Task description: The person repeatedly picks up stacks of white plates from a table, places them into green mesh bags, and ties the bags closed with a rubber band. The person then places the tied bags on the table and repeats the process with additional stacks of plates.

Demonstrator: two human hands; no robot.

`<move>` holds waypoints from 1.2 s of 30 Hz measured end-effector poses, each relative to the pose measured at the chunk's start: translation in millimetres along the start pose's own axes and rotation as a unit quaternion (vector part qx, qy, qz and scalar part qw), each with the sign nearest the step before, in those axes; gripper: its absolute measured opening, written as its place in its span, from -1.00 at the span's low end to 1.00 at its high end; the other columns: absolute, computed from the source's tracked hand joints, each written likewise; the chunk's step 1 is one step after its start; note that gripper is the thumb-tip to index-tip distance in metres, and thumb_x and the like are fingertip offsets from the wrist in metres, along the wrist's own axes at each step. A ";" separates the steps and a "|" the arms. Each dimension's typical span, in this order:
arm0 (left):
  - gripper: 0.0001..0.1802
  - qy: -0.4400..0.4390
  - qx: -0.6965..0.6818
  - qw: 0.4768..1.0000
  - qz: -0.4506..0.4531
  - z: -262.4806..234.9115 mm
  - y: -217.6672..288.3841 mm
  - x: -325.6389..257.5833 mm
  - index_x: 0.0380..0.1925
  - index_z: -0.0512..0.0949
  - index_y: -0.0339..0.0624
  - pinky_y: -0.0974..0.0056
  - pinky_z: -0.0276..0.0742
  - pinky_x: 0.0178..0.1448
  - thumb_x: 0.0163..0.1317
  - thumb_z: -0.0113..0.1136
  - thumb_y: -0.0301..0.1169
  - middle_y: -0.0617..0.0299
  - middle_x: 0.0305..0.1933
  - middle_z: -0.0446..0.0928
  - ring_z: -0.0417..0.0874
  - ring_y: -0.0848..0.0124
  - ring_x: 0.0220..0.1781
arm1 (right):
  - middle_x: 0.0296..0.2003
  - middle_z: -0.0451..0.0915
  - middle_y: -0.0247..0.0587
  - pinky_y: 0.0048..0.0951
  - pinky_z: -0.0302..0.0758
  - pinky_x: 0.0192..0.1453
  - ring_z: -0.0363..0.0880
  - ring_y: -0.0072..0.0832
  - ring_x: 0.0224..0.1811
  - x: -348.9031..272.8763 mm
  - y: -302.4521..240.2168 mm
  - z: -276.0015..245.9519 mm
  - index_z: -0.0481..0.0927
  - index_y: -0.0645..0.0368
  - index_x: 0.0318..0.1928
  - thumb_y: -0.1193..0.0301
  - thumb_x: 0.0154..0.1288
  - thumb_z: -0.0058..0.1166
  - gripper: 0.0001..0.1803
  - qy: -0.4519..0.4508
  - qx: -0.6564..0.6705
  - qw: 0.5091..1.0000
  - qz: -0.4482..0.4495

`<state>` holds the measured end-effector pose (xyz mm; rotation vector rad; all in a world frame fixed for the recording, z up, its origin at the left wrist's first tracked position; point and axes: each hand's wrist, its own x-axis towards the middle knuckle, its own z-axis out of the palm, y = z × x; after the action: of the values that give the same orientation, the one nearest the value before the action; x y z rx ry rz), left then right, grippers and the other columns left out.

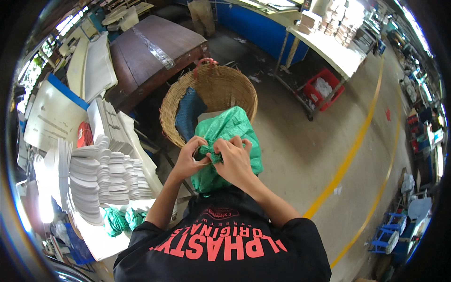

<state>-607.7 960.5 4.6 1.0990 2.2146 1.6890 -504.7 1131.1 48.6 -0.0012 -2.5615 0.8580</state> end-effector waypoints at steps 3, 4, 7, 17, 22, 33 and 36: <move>-0.67 0.067 0.118 0.991 -0.005 7.3 7.8 -4.3 -0.21 0.59 -0.21 0.27 0.46 -0.26 0.07 0.51 -0.38 0.20 -0.26 0.51 0.54 0.34 -0.36 | -0.28 0.61 -0.42 -0.04 0.21 0.22 0.50 -0.27 -0.06 0.6 -1.8 -0.5 0.59 -0.02 -0.26 0.31 0.18 0.45 -0.76 0.033 -0.030 0.998 -0.034; -0.69 0.090 0.160 0.983 -0.005 9.2 10.0 -6.0 -0.21 0.60 -0.19 0.24 0.47 -0.25 0.07 0.49 -0.39 0.17 -0.26 0.51 0.57 0.29 -0.35 | -0.28 0.60 -0.43 -0.07 0.23 0.21 0.50 -0.28 -0.07 1.3 -3.3 0.1 0.60 -0.01 -0.29 0.32 0.16 0.47 -0.76 0.049 -0.041 0.997 -0.043; -0.70 0.129 0.224 0.965 -0.040 16.1 12.5 -7.3 -0.23 0.63 -0.11 0.13 0.48 -0.34 0.05 0.47 -0.33 0.14 -0.30 0.50 0.60 0.11 -0.40 | -0.27 0.59 -0.44 -0.10 0.25 0.19 0.50 -0.28 -0.07 0.9 -8.8 2.4 0.62 -0.01 -0.30 0.34 0.14 0.48 -0.77 0.080 -0.055 0.993 -0.068; -0.58 -0.012 0.027 0.993 -0.115 10.6 -14.0 -12.0 0.11 0.60 -0.23 0.23 0.56 0.04 0.22 0.27 -0.48 0.14 0.03 0.55 0.69 0.14 -0.03 | 0.01 0.60 -0.33 -0.06 0.27 0.26 0.52 -0.23 0.03 -23.4 -16.2 15.9 0.65 0.00 -0.17 0.44 0.07 0.39 -0.72 0.085 -0.077 0.985 -0.132; -0.63 -0.114 -0.097 0.983 -0.110 -12.5 -13.1 -12.2 0.18 0.52 -0.37 0.30 0.37 0.35 0.39 0.16 -0.54 0.13 0.14 0.46 0.47 0.33 0.26 | 0.07 0.60 -0.37 -0.04 0.23 0.30 0.51 -0.29 0.08 -24.9 -14.7 14.9 0.65 -0.06 -0.17 0.46 0.05 0.38 -0.70 0.078 -0.097 0.982 -0.139; -0.52 -0.109 -0.320 0.930 -0.142 -15.4 12.9 -10.0 0.36 0.52 -0.22 0.33 0.40 0.39 0.48 0.24 -0.41 0.24 0.31 0.54 0.50 0.48 0.31 | 0.10 0.58 -0.24 -0.02 0.31 0.32 0.55 -0.20 0.12 -25.9 -12.2 16.1 0.65 0.02 -0.14 0.54 0.09 0.32 -0.72 0.053 -0.075 0.987 -0.135; -0.54 -0.050 -0.362 0.900 -0.239 -11.5 12.8 -5.6 0.28 0.60 -0.24 0.37 0.48 0.25 0.46 0.33 -0.30 0.29 0.12 0.64 0.58 0.54 0.14 | 0.13 0.56 -0.07 0.06 0.44 0.33 0.56 -0.07 0.17 -26.5 -11.3 16.7 0.62 0.14 -0.14 0.62 0.08 0.26 -0.70 0.028 -0.010 0.989 -0.146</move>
<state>-603.8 949.3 18.3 0.3962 1.3954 1.8907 -486.0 1108.8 32.4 0.3303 -2.4370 0.7099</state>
